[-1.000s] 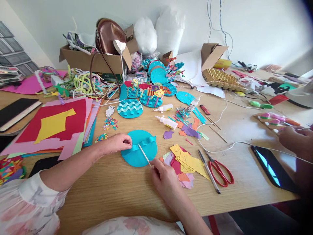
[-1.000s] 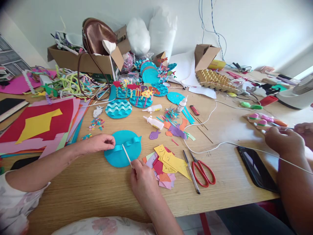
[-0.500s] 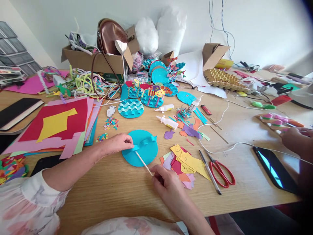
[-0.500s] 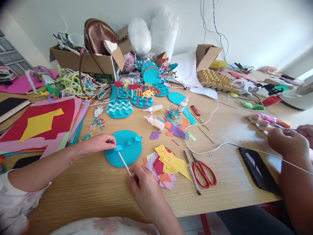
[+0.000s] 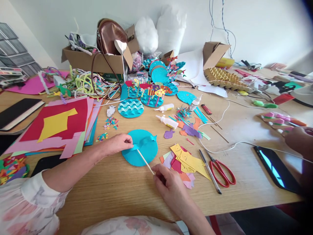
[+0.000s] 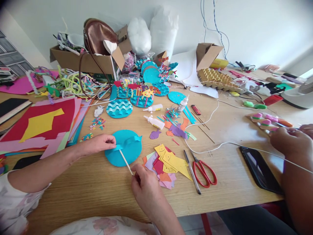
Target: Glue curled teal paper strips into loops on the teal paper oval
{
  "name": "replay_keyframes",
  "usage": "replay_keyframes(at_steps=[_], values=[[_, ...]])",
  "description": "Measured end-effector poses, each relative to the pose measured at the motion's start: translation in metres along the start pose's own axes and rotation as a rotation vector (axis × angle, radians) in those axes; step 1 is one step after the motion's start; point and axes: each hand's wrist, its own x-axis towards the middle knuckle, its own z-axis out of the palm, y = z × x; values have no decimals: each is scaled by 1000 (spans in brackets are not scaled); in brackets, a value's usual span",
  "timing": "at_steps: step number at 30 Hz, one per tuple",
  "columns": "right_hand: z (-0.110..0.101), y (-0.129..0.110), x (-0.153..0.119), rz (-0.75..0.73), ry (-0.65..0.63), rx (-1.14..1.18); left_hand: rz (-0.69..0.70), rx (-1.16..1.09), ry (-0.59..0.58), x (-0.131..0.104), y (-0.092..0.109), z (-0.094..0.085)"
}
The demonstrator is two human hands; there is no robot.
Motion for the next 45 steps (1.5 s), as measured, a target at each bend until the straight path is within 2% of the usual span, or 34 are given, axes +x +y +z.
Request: replay_keyframes(at_steps=[27,45], values=[[13,-2,6,-128,52,-60,1,74,9,-1,4,1],[15,-3,8,-111,47,-108,9,69,-2,-2,3,1]])
